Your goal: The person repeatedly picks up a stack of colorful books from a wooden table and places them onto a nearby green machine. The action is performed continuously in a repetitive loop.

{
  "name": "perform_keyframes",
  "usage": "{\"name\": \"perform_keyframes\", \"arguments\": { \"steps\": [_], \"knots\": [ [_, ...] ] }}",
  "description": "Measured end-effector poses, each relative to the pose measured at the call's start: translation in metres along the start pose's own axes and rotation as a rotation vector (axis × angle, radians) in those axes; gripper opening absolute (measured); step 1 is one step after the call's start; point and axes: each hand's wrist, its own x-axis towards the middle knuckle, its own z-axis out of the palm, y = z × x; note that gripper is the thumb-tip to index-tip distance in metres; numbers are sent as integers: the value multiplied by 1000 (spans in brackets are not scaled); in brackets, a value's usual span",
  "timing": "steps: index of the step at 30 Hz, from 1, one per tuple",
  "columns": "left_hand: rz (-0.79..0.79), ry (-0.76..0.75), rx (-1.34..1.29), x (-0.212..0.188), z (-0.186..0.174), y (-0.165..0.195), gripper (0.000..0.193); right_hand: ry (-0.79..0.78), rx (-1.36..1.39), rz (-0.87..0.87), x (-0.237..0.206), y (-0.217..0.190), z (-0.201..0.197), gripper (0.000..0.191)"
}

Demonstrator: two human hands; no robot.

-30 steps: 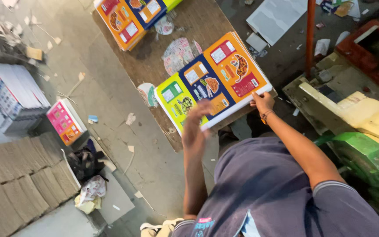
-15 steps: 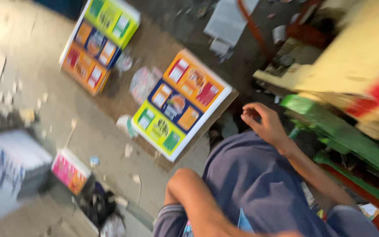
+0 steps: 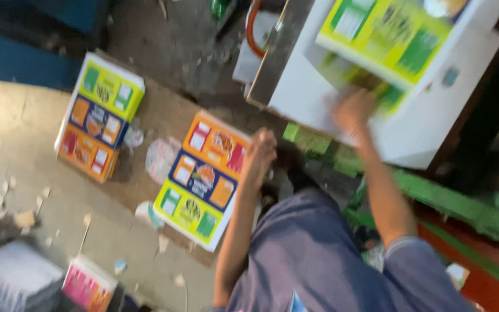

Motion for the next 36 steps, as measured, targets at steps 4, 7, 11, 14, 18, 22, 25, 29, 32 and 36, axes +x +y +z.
{"name": "perform_keyframes", "arguments": {
  "steps": [4,7,11,14,18,22,25,29,32,36],
  "knots": [
    [99,261,198,14,-63,-39,34,-550,722,-42,-120,-45,59,69],
    [331,460,402,-23,-117,-13,39,-289,969,273,-184,-51,60,63],
    [573,620,455,-104,-188,15,46,-93,1170,1037,-205,-30,52,47],
    [603,707,400,-167,-213,10,41,-139,1301,1032,-195,-22,71,45],
    [646,856,317,-215,-246,-2,35,-190,1345,604,-171,-46,127,45],
    [698,1055,379,-213,-278,1,32,-323,1134,387,-141,-93,176,35],
    [520,1230,483,-203,-286,7,35,-252,796,169,-127,-122,198,35],
    [634,1266,437,-184,-298,22,41,-140,280,-88,-122,-139,216,34],
    [571,1355,529,-176,-306,26,50,-134,107,-181,-122,-140,221,26],
    [410,1466,762,-173,-315,25,59,-137,9,-254,-123,-133,224,26]
  ]
}}
